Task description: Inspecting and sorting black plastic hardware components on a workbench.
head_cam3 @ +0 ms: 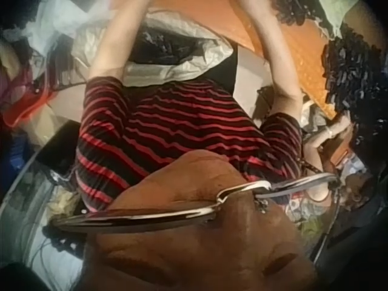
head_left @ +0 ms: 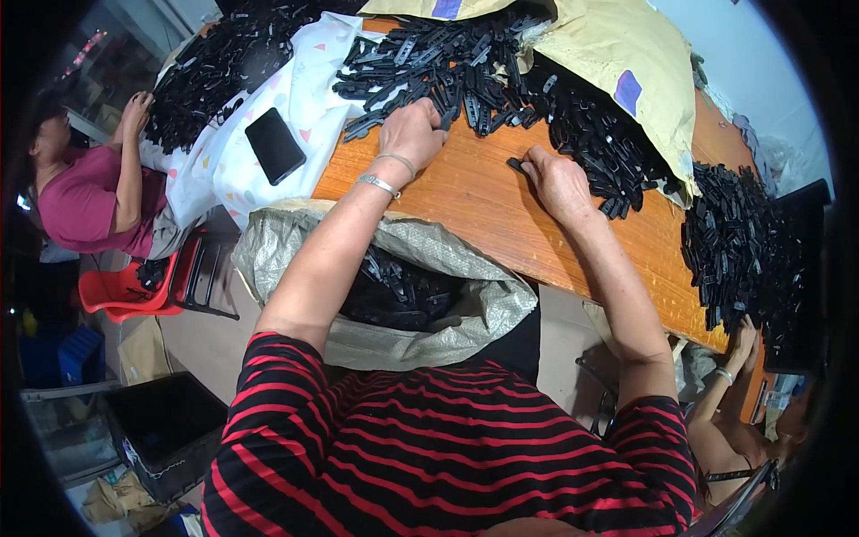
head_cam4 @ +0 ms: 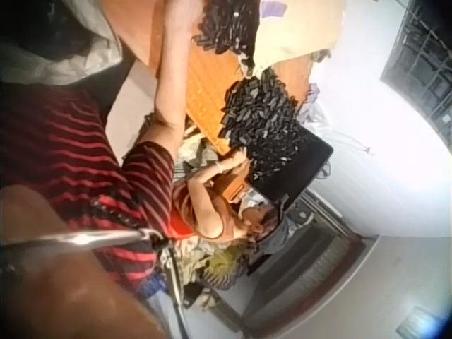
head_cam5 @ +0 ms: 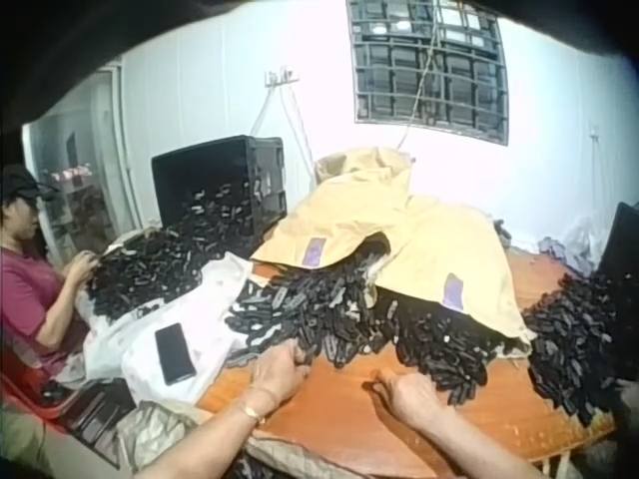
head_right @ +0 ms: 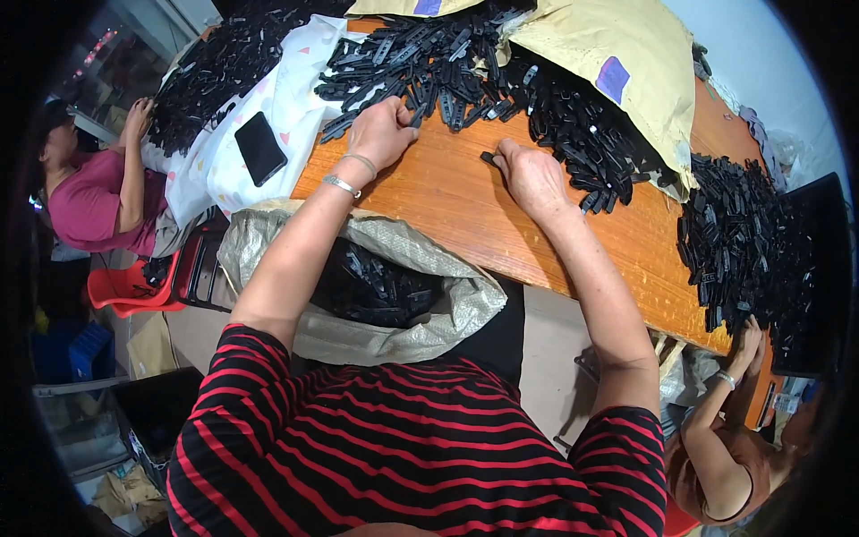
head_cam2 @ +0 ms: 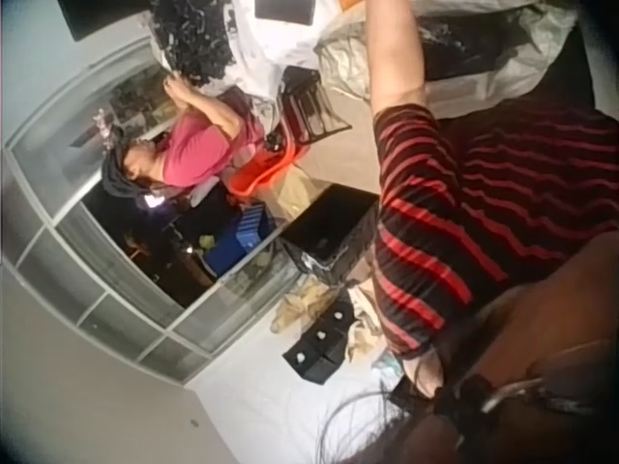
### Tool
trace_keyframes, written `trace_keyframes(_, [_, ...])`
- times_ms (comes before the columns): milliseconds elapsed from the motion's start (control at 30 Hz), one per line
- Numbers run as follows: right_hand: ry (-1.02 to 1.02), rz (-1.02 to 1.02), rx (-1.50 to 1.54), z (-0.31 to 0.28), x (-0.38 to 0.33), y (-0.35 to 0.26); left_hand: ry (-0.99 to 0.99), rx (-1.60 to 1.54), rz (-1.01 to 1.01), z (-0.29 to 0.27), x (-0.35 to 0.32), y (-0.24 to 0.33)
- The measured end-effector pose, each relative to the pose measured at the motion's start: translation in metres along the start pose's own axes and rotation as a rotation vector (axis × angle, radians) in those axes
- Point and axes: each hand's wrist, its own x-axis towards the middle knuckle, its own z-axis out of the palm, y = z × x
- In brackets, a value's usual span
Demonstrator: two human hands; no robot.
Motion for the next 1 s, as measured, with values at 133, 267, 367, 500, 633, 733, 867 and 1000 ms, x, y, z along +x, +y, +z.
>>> trace_keyframes(133, [0.095, -0.026, -0.038, 0.000, 0.000, 0.000, -0.117, -0.666, -0.150, -0.008, -0.011, -0.001])
trace_keyframes(267, [0.131, -0.015, 0.003, -0.011, -0.007, -0.008, -0.254, -0.975, -0.237, -0.026, -0.025, 0.000])
trace_keyframes(367, [0.063, -0.018, -0.033, -0.007, -0.009, -0.009, -0.281, -1.076, -0.301, -0.038, -0.035, 0.005])
trace_keyframes(500, [0.077, -0.003, -0.005, -0.001, -0.004, -0.003, -0.273, -1.199, -0.282, -0.038, -0.039, 0.004])
trace_keyframes(633, [0.043, 0.091, 0.162, -0.008, -0.002, -0.020, -0.290, -1.130, -0.251, -0.037, -0.044, -0.002])
trace_keyframes(733, [0.124, 0.088, 0.456, -0.016, -0.008, -0.051, -0.266, -1.247, -0.206, -0.033, -0.052, 0.005])
trace_keyframes(867, [0.231, 0.006, 0.727, -0.013, -0.007, -0.083, -0.162, -1.183, -0.099, -0.032, -0.060, 0.016])
trace_keyframes(1000, [0.339, -0.024, 0.776, -0.006, -0.003, -0.101, -0.071, -0.861, 0.044, -0.029, -0.061, 0.027])
